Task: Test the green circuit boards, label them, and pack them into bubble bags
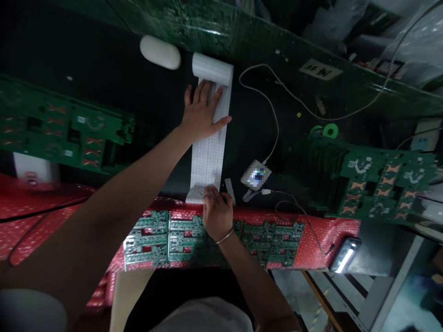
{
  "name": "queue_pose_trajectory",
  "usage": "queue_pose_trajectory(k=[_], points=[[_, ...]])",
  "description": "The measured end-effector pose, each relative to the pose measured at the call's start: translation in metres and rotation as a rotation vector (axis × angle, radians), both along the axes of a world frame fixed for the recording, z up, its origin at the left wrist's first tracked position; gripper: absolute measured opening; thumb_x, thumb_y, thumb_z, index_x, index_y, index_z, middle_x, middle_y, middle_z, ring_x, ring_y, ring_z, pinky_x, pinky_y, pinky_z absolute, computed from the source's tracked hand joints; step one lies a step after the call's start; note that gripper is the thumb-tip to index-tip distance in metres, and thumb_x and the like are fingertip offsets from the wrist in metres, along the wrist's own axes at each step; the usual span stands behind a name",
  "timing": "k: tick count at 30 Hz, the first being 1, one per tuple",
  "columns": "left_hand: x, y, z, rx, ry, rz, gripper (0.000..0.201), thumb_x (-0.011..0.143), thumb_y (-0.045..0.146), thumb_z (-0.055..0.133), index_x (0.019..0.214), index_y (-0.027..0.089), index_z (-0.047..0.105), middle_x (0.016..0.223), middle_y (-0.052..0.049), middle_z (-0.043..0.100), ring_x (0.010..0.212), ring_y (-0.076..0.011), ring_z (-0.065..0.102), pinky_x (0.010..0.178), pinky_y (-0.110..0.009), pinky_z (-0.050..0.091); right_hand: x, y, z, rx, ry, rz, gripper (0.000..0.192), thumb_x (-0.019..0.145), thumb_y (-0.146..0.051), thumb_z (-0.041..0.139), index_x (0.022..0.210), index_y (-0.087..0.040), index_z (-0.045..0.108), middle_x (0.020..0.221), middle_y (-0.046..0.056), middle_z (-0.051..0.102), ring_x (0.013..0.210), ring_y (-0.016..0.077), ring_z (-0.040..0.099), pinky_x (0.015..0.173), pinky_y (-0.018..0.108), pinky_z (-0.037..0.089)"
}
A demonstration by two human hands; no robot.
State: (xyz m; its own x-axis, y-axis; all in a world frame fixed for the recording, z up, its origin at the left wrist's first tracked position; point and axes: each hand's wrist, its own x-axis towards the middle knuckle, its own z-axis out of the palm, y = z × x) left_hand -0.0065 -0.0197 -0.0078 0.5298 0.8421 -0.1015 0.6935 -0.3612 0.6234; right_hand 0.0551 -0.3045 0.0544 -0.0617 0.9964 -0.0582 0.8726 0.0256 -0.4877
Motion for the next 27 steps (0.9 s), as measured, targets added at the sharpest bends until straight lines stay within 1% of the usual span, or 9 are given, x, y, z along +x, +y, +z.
queue_pose_trajectory(k=[5,9,11,13,15,16,20,24,27], points=[[-0.001,-0.010,0.013,0.011,0.038,-0.003,0.089,0.089,0.083,0.027,0.161,0.030,0.030,0.167,-0.004,0.028,0.157,-0.0378,0.003,0.124,-0.064,-0.006,0.001,-0.008,0.002,-0.013,0.004,0.032,0.028,0.100,-0.012,0.047,0.124,-0.013,0.061,0.126,0.012,0.073,0.122,0.0184,0.066,0.100,0.037,0.036],[-0.004,-0.002,0.019,-0.023,0.104,0.018,0.085,0.094,0.073,0.002,0.157,0.028,0.035,0.164,0.003,0.033,0.155,-0.0348,0.010,0.124,-0.060,-0.001,0.002,-0.016,0.004,-0.078,0.007,0.055,0.029,0.099,-0.013,0.048,0.125,-0.014,0.061,0.125,0.012,0.073,0.120,0.0184,0.066,0.101,0.038,0.034],[-0.010,0.005,0.018,-0.025,0.159,0.002,0.090,0.091,0.071,-0.008,0.156,0.027,0.036,0.161,0.009,0.038,0.155,-0.0323,0.005,0.126,-0.054,-0.003,0.002,-0.018,0.006,-0.092,0.017,0.056,0.028,0.098,-0.012,0.049,0.123,-0.014,0.061,0.120,0.011,0.075,0.116,0.0177,0.068,0.101,0.038,0.034],[-0.017,0.012,0.015,-0.018,0.183,-0.025,0.094,0.087,0.075,-0.011,0.155,0.029,0.037,0.156,0.013,0.045,0.154,-0.0301,-0.009,0.127,-0.049,-0.007,0.003,-0.019,0.008,-0.098,0.030,0.058,0.026,0.096,-0.011,0.050,0.120,-0.015,0.061,0.115,0.010,0.077,0.111,0.0170,0.069,0.100,0.037,0.033],[-0.025,0.015,0.012,-0.011,0.176,-0.043,0.095,0.084,0.080,-0.005,0.155,0.031,0.036,0.154,0.014,0.047,0.153,-0.0297,-0.019,0.127,-0.048,-0.010,0.004,-0.019,0.009,-0.093,0.035,0.058,0.022,0.096,-0.012,0.050,0.114,-0.016,0.062,0.108,0.008,0.078,0.102,0.0166,0.071,0.097,0.037,0.034],[-0.028,0.016,0.010,-0.010,0.172,-0.043,0.095,0.084,0.082,0.001,0.156,0.030,0.034,0.156,0.014,0.044,0.153,-0.0309,-0.019,0.127,-0.050,-0.009,0.005,-0.018,0.010,-0.090,0.033,0.059,0.020,0.097,-0.012,0.049,0.110,-0.016,0.062,0.102,0.007,0.079,0.097,0.0164,0.071,0.095,0.037,0.034],[-0.036,0.014,0.005,0.021,0.163,-0.040,0.085,0.088,0.072,0.033,0.158,0.025,0.030,0.168,0.005,0.023,0.154,-0.0371,0.009,0.124,-0.062,0.008,0.008,-0.016,0.014,-0.086,0.022,0.069,0.019,0.097,-0.013,0.045,0.104,-0.017,0.062,0.088,0.004,0.077,0.076,0.0147,0.068,0.091,0.037,0.035],[-0.038,0.011,0.001,0.055,0.102,-0.043,0.075,0.090,0.055,0.047,0.159,0.031,0.032,0.169,0.000,0.022,0.156,-0.0392,0.011,0.123,-0.064,0.009,0.016,0.006,0.023,0.014,0.100,0.001,0.025,0.098,-0.013,0.042,0.117,-0.017,0.059,0.104,0.007,0.077,0.096,0.0172,0.069,0.094,0.038,0.037],[-0.038,0.010,-0.001,0.067,0.090,-0.046,0.074,0.092,0.052,0.049,0.160,0.034,0.028,0.169,0.000,0.023,0.156,-0.0367,0.011,0.124,-0.062,0.006,0.030,0.047,0.021,0.065,0.104,-0.164,0.024,0.102,-0.020,0.040,0.110,-0.018,0.063,0.097,0.008,0.074,0.090,0.0190,0.067,0.086,0.037,0.045]])
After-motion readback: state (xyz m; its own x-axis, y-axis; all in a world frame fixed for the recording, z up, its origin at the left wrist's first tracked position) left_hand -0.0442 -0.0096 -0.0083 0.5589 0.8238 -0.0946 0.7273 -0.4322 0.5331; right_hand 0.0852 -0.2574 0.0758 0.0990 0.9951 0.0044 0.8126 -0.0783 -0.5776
